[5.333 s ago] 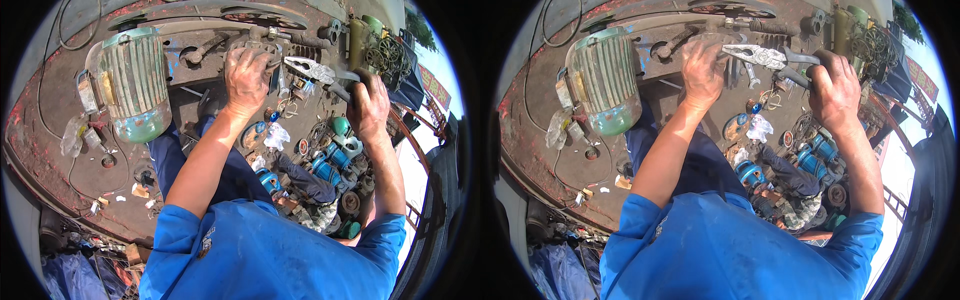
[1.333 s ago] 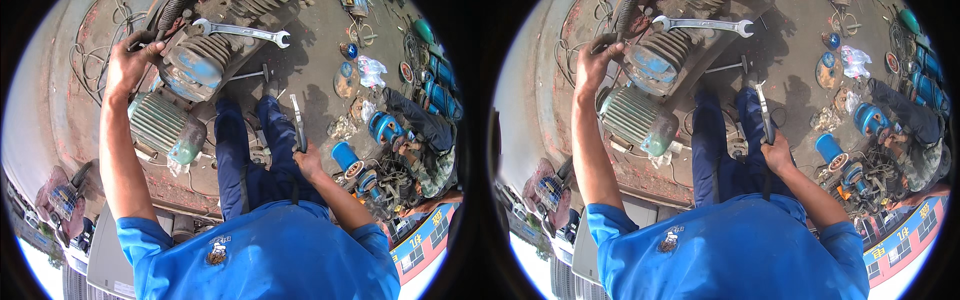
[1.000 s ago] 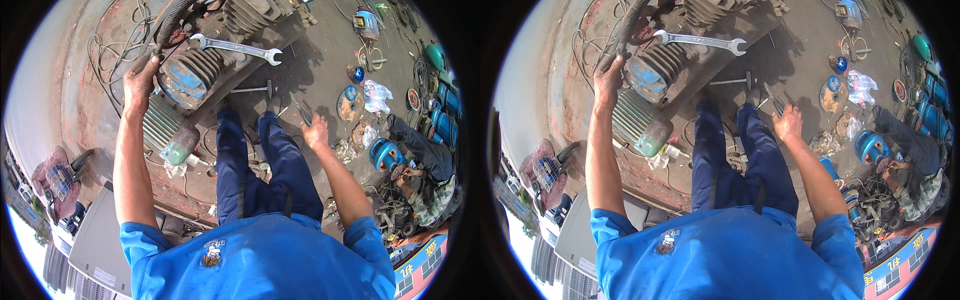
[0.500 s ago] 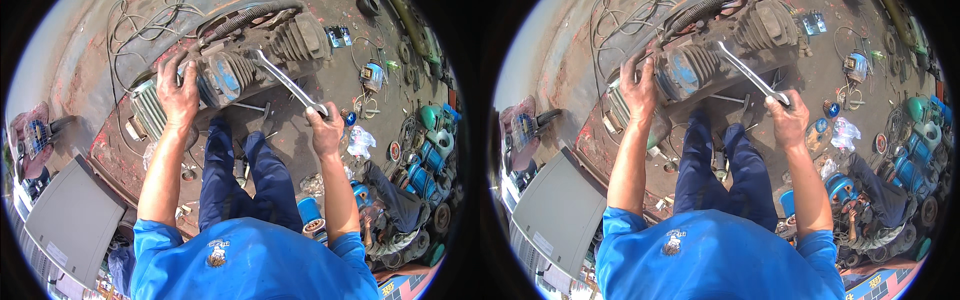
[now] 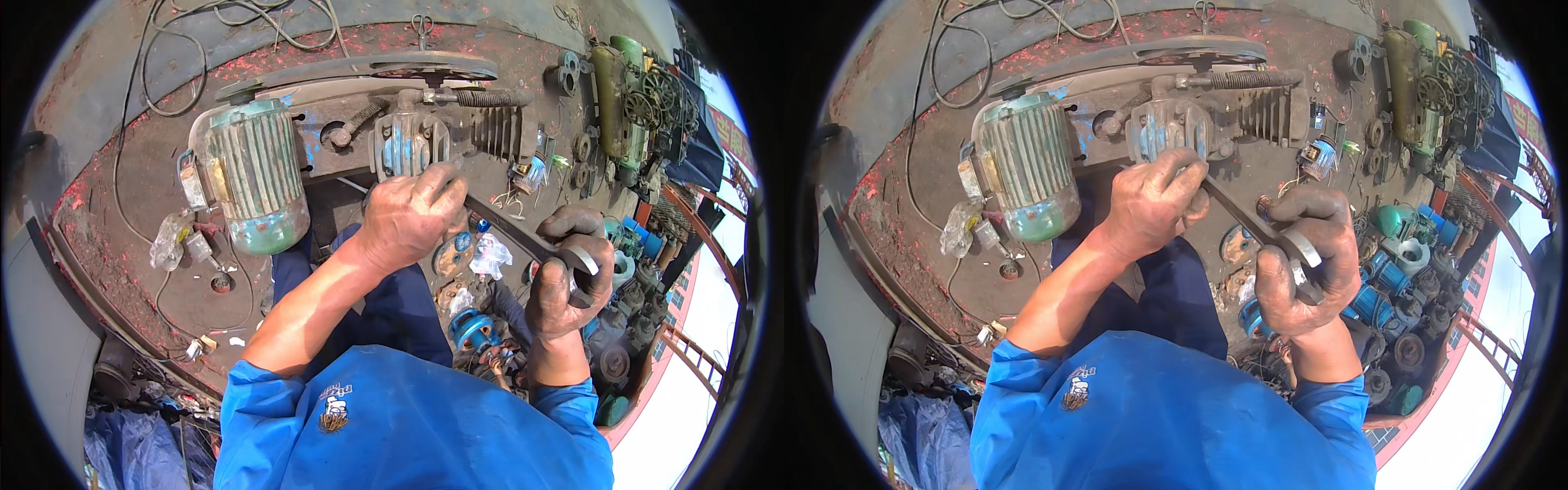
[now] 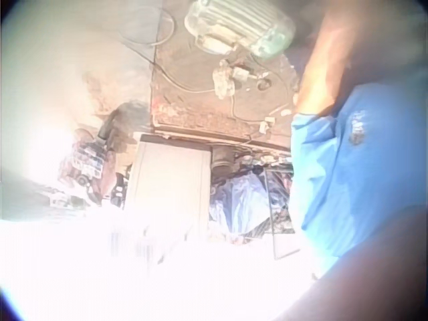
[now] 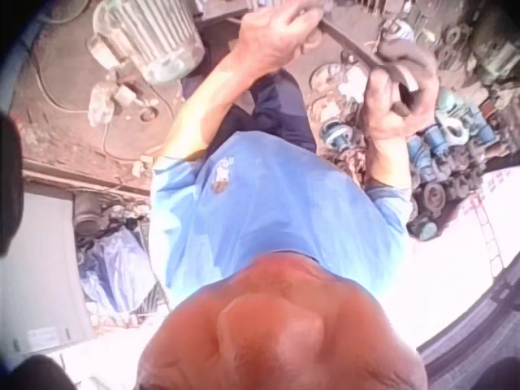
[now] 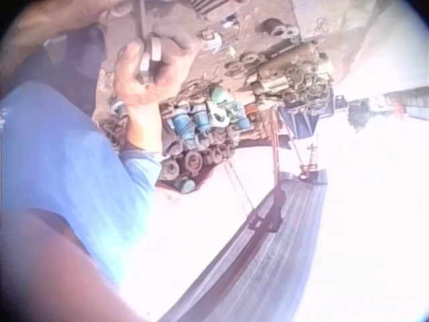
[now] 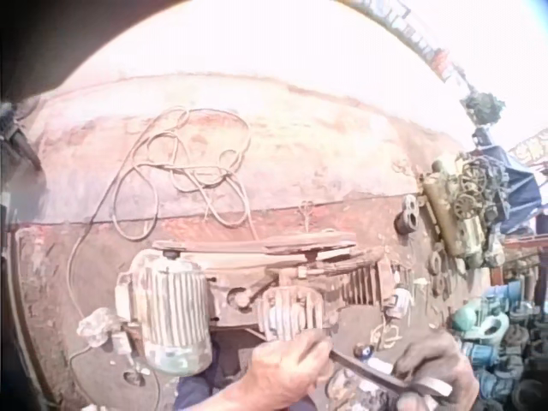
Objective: The person works on a motor assembly, using a wrench to tighten bolts and a hammer to tap components. They handle the motor and various tools while standing in a cluttered workshop.
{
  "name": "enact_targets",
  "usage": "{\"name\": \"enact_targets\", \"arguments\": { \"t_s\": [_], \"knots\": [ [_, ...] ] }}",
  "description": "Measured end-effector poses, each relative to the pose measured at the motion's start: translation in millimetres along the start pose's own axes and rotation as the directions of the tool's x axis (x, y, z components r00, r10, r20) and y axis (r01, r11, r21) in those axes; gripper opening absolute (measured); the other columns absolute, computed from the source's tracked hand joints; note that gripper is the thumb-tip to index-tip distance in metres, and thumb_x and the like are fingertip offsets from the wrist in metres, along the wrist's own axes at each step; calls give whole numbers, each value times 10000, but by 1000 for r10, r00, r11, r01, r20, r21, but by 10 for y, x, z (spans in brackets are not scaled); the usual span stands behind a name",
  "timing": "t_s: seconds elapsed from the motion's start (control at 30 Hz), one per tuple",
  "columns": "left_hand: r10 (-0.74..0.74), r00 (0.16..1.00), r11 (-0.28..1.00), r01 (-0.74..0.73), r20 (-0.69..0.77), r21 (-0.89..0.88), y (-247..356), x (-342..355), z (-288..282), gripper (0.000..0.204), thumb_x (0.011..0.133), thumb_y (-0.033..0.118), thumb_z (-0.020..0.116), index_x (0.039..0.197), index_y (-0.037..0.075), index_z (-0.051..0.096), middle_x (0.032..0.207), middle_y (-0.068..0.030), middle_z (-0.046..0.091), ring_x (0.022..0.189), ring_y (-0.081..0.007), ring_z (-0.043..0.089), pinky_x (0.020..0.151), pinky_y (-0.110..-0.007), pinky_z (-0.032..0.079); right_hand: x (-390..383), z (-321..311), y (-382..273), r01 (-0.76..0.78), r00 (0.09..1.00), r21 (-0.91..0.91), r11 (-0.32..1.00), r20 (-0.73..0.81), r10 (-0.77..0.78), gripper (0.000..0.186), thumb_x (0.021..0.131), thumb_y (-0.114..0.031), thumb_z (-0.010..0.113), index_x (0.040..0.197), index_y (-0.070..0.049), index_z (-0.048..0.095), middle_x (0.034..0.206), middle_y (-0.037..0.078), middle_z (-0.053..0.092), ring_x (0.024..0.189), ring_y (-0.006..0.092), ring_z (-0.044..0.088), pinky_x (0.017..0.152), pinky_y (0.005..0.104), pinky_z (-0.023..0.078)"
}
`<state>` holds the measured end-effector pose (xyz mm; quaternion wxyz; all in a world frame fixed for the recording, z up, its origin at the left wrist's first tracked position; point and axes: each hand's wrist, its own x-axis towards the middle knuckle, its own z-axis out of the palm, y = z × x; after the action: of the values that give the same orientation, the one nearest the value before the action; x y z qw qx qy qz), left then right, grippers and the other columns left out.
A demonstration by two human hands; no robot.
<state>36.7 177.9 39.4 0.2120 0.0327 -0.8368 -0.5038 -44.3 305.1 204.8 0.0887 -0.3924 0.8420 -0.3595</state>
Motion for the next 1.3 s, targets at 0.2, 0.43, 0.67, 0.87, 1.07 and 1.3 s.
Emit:
{"name": "enact_targets", "arguments": {
  "t_s": [0.2,0.43,0.67,0.87,1.07,1.3],
  "knots": [
    [-283,936,796,352,210,-493,230,-102,-45,350,707,235,762,873,-6,570,831,-175,605,761,-395,647,673,-464,539,237,559,340,-171,985,172,970,2,173,723,867,-30,765,1437,-13,320,1117,149,644,855,130,619,752,259,515],
    [-440,861,779,508,256,-369,186,-157,-23,353,775,266,748,915,-15,586,857,-187,619,810,-395,648,725,-466,536,552,491,588,-476,733,-55,878,526,431,280,854,-37,690,1121,31,646,874,69,702,804,79,635,720,260,527],
    [-495,791,863,496,-360,-98,-588,-183,297,280,914,287,693,1069,55,674,962,-186,599,743,-387,651,644,-454,534,702,561,833,74,996,45,996,45,-76,174,909,40,607,1054,35,511,976,147,702,721,143,678,647,257,561],
    [-532,768,828,560,-357,-28,-736,-60,514,267,928,245,685,1144,88,675,987,-197,596,787,-403,655,653,-476,519,609,966,1334,247,965,-297,923,-14,-262,223,846,5,670,1040,14,559,901,117,642,774,207,649,697,319,532],
    [-489,803,854,521,-340,1,-758,-3,520,271,903,212,695,1145,91,672,1013,-231,601,749,-428,651,614,-500,521,901,1044,1263,108,994,-419,902,40,-100,143,892,-60,640,1007,12,595,869,142,675,743,232,681,692,337,539],
    [-542,793,837,537,-278,-101,-759,-48,388,324,907,233,696,1195,90,652,1073,-223,615,856,-419,657,721,-474,545,1544,1247,1455,-349,905,-453,821,65,420,308,935,-172,593,1161,35,623,892,191,736,811,223,719,726,346,552]
  ]
}}
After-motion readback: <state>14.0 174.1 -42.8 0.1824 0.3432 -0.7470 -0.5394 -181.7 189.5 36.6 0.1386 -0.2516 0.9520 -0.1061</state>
